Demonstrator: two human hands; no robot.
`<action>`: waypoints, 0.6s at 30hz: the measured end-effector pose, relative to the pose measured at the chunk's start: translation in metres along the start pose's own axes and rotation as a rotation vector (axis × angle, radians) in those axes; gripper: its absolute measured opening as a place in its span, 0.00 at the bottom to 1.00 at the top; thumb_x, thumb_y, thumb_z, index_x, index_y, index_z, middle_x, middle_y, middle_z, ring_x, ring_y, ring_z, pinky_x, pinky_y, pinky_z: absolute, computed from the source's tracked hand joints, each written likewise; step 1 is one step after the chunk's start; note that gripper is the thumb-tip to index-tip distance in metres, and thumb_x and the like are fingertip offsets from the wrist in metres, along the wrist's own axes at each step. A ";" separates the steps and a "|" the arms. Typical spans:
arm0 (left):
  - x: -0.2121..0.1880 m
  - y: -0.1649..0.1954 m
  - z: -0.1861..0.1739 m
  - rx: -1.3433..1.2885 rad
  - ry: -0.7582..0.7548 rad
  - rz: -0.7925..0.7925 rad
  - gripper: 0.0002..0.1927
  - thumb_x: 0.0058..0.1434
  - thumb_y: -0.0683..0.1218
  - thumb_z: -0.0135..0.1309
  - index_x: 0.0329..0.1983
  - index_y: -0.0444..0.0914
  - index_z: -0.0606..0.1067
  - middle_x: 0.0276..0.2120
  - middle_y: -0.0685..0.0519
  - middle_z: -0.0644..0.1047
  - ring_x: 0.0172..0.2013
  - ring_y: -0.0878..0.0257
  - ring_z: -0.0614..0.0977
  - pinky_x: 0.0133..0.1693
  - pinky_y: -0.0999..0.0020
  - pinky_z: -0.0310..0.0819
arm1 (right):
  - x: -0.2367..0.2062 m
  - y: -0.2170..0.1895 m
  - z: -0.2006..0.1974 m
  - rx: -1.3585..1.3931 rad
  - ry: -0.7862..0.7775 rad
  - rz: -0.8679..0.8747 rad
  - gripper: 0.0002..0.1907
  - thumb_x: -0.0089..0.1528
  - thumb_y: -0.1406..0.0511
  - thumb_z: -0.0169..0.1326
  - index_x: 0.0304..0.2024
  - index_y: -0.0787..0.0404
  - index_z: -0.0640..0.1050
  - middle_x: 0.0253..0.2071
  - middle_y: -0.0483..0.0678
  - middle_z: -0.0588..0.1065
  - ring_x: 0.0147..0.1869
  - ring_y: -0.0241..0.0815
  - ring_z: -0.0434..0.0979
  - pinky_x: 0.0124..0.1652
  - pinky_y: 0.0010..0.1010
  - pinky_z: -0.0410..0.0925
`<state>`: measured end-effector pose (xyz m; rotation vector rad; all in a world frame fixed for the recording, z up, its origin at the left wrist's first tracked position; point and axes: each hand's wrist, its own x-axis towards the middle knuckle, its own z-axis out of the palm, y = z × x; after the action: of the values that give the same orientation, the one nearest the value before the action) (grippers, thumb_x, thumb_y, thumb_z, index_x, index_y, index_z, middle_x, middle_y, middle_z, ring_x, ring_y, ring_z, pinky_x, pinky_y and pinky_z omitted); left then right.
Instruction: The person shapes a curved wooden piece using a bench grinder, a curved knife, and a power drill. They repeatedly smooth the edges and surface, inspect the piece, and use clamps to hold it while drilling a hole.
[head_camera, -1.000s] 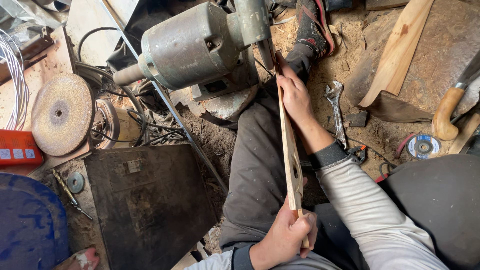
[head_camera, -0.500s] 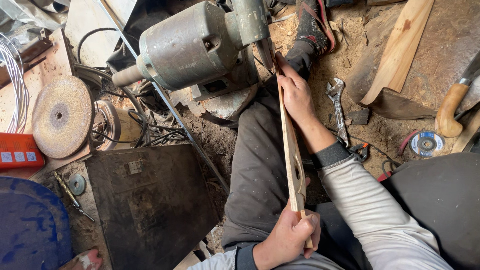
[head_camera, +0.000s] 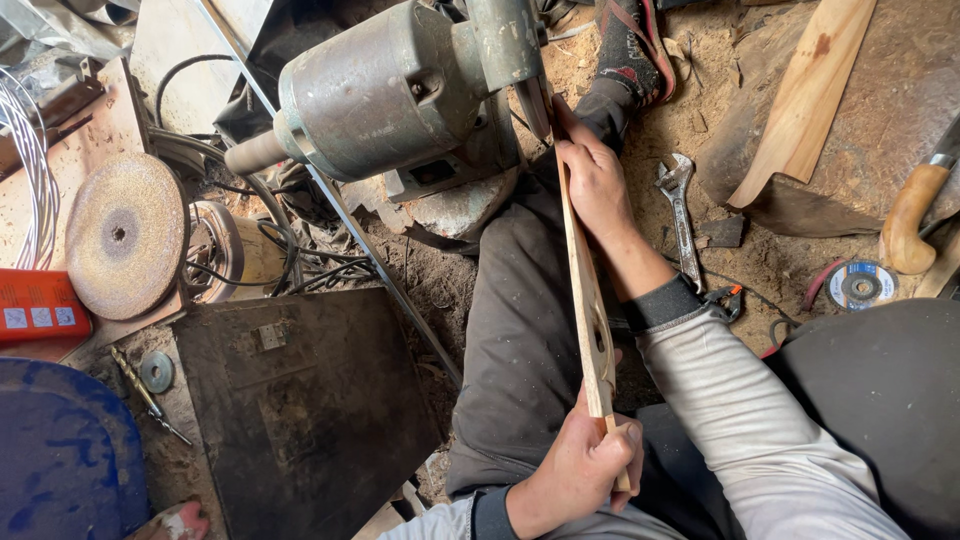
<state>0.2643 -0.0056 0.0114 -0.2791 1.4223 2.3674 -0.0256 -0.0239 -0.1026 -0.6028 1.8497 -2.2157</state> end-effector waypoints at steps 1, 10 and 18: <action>0.001 0.000 0.000 -0.004 0.002 0.001 0.50 0.66 0.45 0.38 0.82 0.42 0.24 0.19 0.49 0.69 0.14 0.66 0.67 0.17 0.74 0.63 | 0.001 0.004 -0.001 -0.004 0.010 0.029 0.19 0.67 0.65 0.43 0.54 0.66 0.78 0.50 0.52 0.80 0.52 0.38 0.76 0.55 0.27 0.68; 0.013 0.001 -0.004 -0.019 0.002 0.028 0.49 0.66 0.44 0.39 0.83 0.43 0.26 0.19 0.50 0.68 0.15 0.65 0.67 0.18 0.73 0.63 | 0.014 0.021 -0.004 -0.054 0.048 0.080 0.20 0.67 0.65 0.43 0.57 0.67 0.76 0.52 0.54 0.78 0.51 0.38 0.77 0.53 0.25 0.68; 0.025 0.009 -0.009 -0.010 0.014 0.022 0.48 0.67 0.43 0.38 0.82 0.41 0.26 0.18 0.51 0.67 0.15 0.65 0.68 0.18 0.73 0.63 | 0.028 0.009 -0.002 0.077 0.013 -0.038 0.26 0.66 0.71 0.39 0.68 0.68 0.70 0.65 0.56 0.75 0.67 0.42 0.74 0.66 0.26 0.64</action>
<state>0.2375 -0.0128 0.0057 -0.2839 1.4274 2.3953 -0.0528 -0.0355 -0.1066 -0.6157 1.7636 -2.3087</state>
